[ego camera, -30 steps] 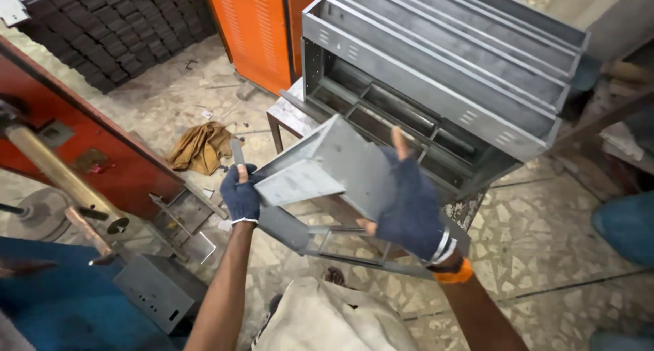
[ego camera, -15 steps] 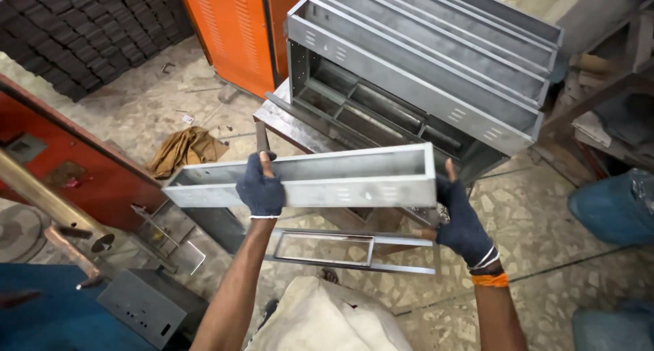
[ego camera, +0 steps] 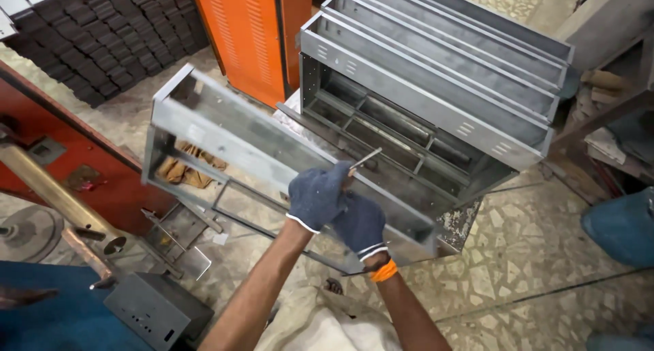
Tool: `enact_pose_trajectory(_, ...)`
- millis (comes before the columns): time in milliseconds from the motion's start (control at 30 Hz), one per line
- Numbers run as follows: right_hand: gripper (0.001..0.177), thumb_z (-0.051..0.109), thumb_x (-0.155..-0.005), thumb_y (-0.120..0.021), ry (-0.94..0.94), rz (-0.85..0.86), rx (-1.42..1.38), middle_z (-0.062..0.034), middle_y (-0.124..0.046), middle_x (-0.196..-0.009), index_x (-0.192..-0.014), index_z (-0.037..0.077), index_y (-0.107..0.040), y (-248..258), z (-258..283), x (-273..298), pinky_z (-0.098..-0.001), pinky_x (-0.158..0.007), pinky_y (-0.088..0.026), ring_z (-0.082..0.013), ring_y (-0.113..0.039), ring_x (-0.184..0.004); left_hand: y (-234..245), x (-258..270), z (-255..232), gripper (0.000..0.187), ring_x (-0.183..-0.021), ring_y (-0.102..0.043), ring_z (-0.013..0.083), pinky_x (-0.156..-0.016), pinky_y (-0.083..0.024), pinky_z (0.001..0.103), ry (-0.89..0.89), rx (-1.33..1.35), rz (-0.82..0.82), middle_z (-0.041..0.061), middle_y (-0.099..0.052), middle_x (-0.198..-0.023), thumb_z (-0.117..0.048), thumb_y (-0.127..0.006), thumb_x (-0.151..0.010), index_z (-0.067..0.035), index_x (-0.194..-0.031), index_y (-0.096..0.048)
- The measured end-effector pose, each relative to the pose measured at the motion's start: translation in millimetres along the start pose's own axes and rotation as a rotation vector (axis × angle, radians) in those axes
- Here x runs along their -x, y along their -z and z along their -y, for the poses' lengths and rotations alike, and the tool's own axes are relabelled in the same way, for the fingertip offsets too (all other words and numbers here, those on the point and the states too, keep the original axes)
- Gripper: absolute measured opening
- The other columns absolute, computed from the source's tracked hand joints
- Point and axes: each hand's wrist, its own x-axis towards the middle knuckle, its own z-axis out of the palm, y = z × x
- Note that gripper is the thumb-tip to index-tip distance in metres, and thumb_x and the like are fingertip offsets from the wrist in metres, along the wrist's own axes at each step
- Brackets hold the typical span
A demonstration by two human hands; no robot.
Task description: Assembling and spot welding various metal panels to construct a frame or enclosure.
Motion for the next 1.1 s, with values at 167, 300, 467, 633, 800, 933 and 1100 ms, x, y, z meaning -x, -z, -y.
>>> enact_pose_trajectory(167, 0.016, 0.020, -0.075, -0.079, 0.004, -0.146, -0.047, -0.0156, -0.074, -0.082, -0.085, 0.009, -0.078, -12, -5, 9, -0.0450, -0.063, -0.052, -0.0361, -0.070, -0.074, 18, -9, -1, 0.038, -0.075, -0.068, 0.0342, -0.063, -0.050, 0.049, -0.172, 0.049, 0.153, 0.010, -0.069, -0.078, -0.026, -0.078, -0.078, -0.016, -0.112, -0.066)
enact_pose_trajectory(300, 0.024, 0.018, -0.072, -0.083, -0.080, -0.283, -0.275, -0.0164, -0.067, -0.072, -0.085, 0.001, -0.072, -17, -14, 16, -0.0389, -0.058, -0.049, -0.0269, -0.062, -0.062, 60, -30, 3, 0.049, -0.121, -0.064, 0.0307, -0.099, -0.054, 0.042, -0.256, -0.111, -0.182, 0.009, -0.070, -0.127, -0.010, -0.071, -0.075, -0.014, -0.123, -0.067)
enact_pose_trajectory(467, 0.030, 0.018, -0.071, -0.087, -0.221, -0.207, -0.410, -0.0115, -0.050, -0.059, -0.075, -0.002, -0.065, -13, -41, 36, -0.0358, -0.053, -0.039, -0.0144, -0.044, -0.056, 137, -88, 50, 0.021, -0.104, -0.073, 0.0258, -0.089, -0.057, 0.042, -0.103, 0.087, -0.700, 0.011, -0.075, -0.114, -0.018, -0.056, -0.109, -0.005, -0.115, -0.072)
enact_pose_trajectory(633, 0.035, 0.017, -0.072, -0.089, -0.280, -0.165, -0.507, -0.0052, -0.039, -0.058, -0.068, -0.001, -0.059, -34, -90, 68, -0.0352, -0.051, -0.032, -0.0104, -0.036, -0.059, 158, -110, 121, 0.036, -0.079, -0.066, 0.0212, -0.074, -0.052, 0.039, 0.330, 0.253, -0.083, 0.011, -0.076, -0.095, -0.030, -0.055, -0.113, -0.003, -0.112, -0.078)
enact_pose_trajectory(800, 0.037, 0.020, -0.069, -0.091, -0.181, -0.159, -0.529, -0.0034, -0.052, -0.063, -0.073, 0.000, -0.061, -43, -124, 88, -0.0357, -0.054, -0.040, -0.0112, -0.046, -0.059, 89, -82, 181, 0.035, -0.074, -0.062, 0.0162, -0.067, -0.051, 0.035, 0.546, 0.552, 0.384, 0.008, -0.073, -0.088, -0.030, -0.057, -0.102, -0.002, -0.116, -0.072)
enact_pose_trajectory(933, 0.034, 0.025, -0.070, -0.090, -0.122, -0.134, -0.443, -0.0063, -0.067, -0.071, -0.083, 0.000, -0.071, -52, -144, 106, -0.0352, -0.057, -0.049, -0.0141, -0.060, -0.062, 63, -44, 163, 0.039, -0.070, -0.061, 0.0163, -0.066, -0.050, 0.037, 0.680, 0.482, 0.429, 0.010, -0.071, -0.078, -0.033, -0.057, -0.104, 0.001, -0.100, -0.075)
enact_pose_trajectory(1100, 0.047, 0.044, -0.084, -0.082, -0.372, 0.224, -0.223, -0.0198, -0.068, -0.081, -0.090, -0.002, -0.071, -89, -183, 132, -0.0382, -0.074, -0.052, -0.0290, -0.066, -0.077, 49, -10, 94, 0.049, -0.062, -0.064, 0.0219, -0.064, -0.050, 0.038, 0.693, 0.438, 0.399, 0.013, -0.068, -0.065, -0.038, -0.051, -0.101, -0.002, -0.082, -0.077)
